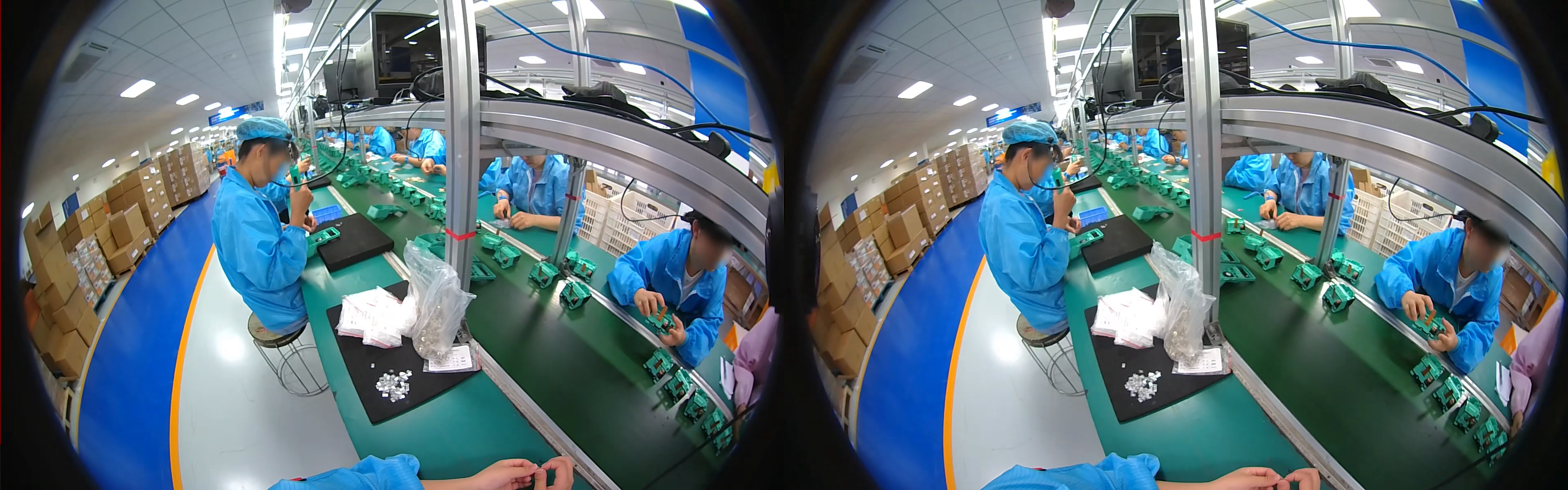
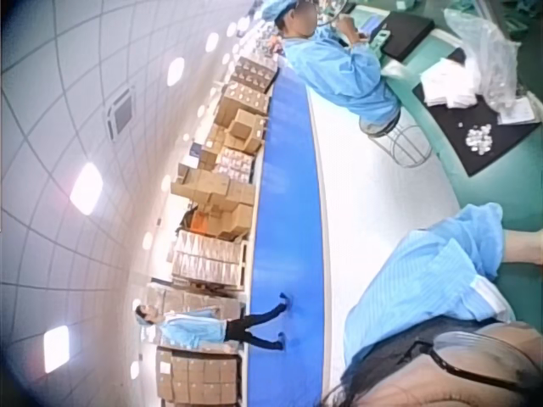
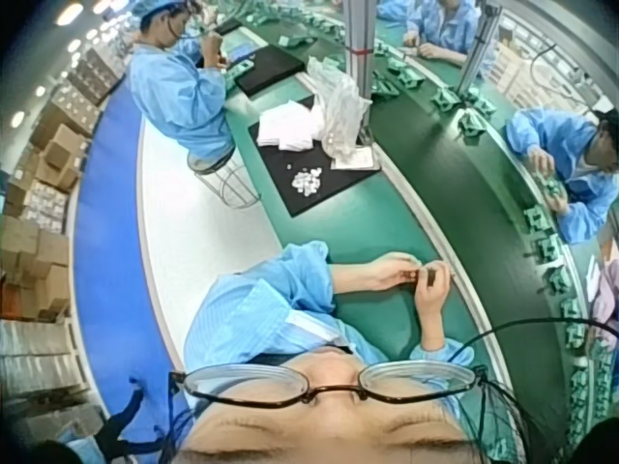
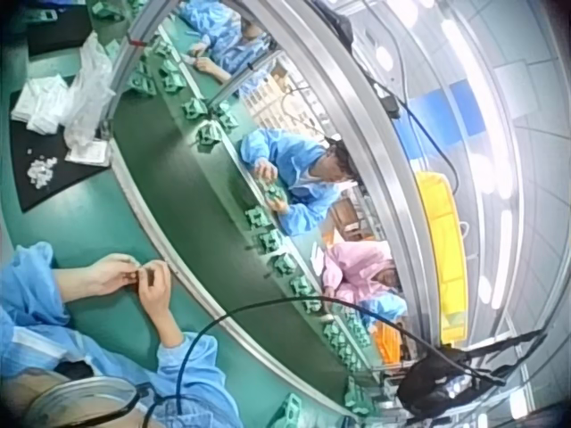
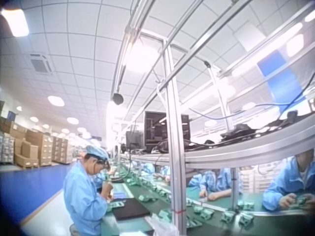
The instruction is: The person assembles electronic components and circuit boards into green plastic housings by hand.
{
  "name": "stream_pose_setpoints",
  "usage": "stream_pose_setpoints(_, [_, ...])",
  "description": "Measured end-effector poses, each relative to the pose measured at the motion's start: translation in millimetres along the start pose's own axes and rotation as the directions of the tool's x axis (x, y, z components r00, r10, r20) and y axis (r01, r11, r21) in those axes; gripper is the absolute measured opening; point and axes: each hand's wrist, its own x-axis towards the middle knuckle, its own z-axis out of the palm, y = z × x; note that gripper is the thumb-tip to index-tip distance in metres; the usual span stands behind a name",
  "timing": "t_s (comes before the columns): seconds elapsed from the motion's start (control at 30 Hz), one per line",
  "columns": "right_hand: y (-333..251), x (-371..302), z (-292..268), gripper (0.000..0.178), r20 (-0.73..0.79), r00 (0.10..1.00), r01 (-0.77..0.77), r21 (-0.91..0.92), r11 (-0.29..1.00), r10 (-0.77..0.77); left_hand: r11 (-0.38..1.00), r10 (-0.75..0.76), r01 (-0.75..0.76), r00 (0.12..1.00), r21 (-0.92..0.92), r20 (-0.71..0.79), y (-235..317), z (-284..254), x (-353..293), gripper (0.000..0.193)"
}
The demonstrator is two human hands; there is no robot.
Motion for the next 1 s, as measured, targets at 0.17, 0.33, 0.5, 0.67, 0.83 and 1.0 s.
stream_pose_setpoints(0.17, [2, -2, -1, 0.01, 0.024, 0.999, -0.046, 0.043, 0.998, 0.045, 0.999, 0.021, -0.022, 0.999, 0.034, 0.024, -4, -1, 1, 0.006])
stream_pose_setpoints(0.33, [5, -6, -4, 0.009, 0.029, 0.998, -0.049, 0.044, 0.998, 0.047, 0.997, -0.059, 0.061, 0.998, 0.05, -0.037, -5, 4, -3, 0.007])
stream_pose_setpoints(0.5, [2, -6, -3, 0.008, 0.047, 0.997, -0.065, -0.001, 0.998, 0.065, 0.994, -0.066, 0.069, 0.997, 0.083, -0.036, -4, -3, 0, 0.008])
stream_pose_setpoints(0.67, [14, -5, 6, 0.008, 0.102, 0.994, -0.03, 0.012, 0.999, 0.029, 0.993, -0.086, 0.085, 0.996, 0.082, 0.007, 5, -6, -9, 0.006])
stream_pose_setpoints(0.83, [28, -8, 14, 0.003, -0.037, 0.976, -0.201, 0.234, 0.951, 0.216, 0.996, 0.041, -0.031, 0.991, 0.086, -0.125, 22, 26, -21, 0.01])
stream_pose_setpoints(1.0, [34, -6, 16, 0.004, -0.064, 0.946, -0.283, 0.319, 0.904, 0.318, 0.985, -0.109, 0.133, 0.973, -0.112, 0.201, 45, 63, -55, 0.017])
